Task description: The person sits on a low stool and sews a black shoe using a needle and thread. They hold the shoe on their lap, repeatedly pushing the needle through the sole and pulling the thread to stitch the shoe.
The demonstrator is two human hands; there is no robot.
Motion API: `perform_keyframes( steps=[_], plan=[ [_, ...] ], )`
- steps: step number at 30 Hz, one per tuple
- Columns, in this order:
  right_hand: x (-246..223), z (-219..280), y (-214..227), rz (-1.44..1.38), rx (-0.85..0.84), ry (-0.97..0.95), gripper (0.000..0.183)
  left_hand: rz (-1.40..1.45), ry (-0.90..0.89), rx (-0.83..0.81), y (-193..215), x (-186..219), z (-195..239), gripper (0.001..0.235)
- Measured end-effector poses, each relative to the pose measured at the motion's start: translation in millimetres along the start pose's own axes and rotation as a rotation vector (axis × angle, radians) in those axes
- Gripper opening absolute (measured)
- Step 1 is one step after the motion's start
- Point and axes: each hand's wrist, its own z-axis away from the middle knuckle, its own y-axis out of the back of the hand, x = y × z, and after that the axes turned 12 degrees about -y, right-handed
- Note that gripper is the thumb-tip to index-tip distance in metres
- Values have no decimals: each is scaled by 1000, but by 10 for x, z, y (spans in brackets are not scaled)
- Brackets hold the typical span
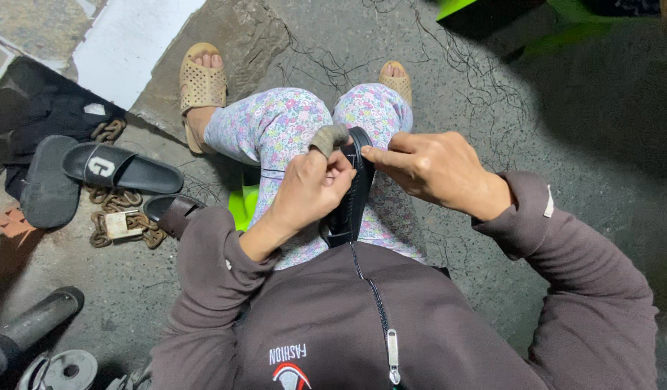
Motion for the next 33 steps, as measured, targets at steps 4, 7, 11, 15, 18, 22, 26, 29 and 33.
perform_keyframes(
  steps=[4,7,11,15,18,22,26,29,33],
  plan=[
    [33,-65,212,-3,-308,-76,31,184,196,-97,143,100,-122,7],
    [34,-195,431,13,-596,-145,43,443,315,-146,81,51,-188,31],
    [11,-346,685,97,-930,-263,51,706,437,-183,-90,-108,-282,54],
    [410,-127,750,327,-1033,-337,56,669,396,-161,-127,-193,-301,49],
    [457,58,686,281,-1008,-390,58,572,409,-181,-50,-43,-292,50],
    [455,190,454,-6,-776,-263,51,-237,-205,-3,182,224,-142,38],
    [275,276,155,-561,-461,-369,36,-338,-324,-18,185,343,31,8],
    [223,373,-308,-862,-147,-448,31,-305,-260,-59,98,325,72,16],
    [77,370,-530,-941,17,-508,13,21,59,-132,61,162,92,21]
  ],
)
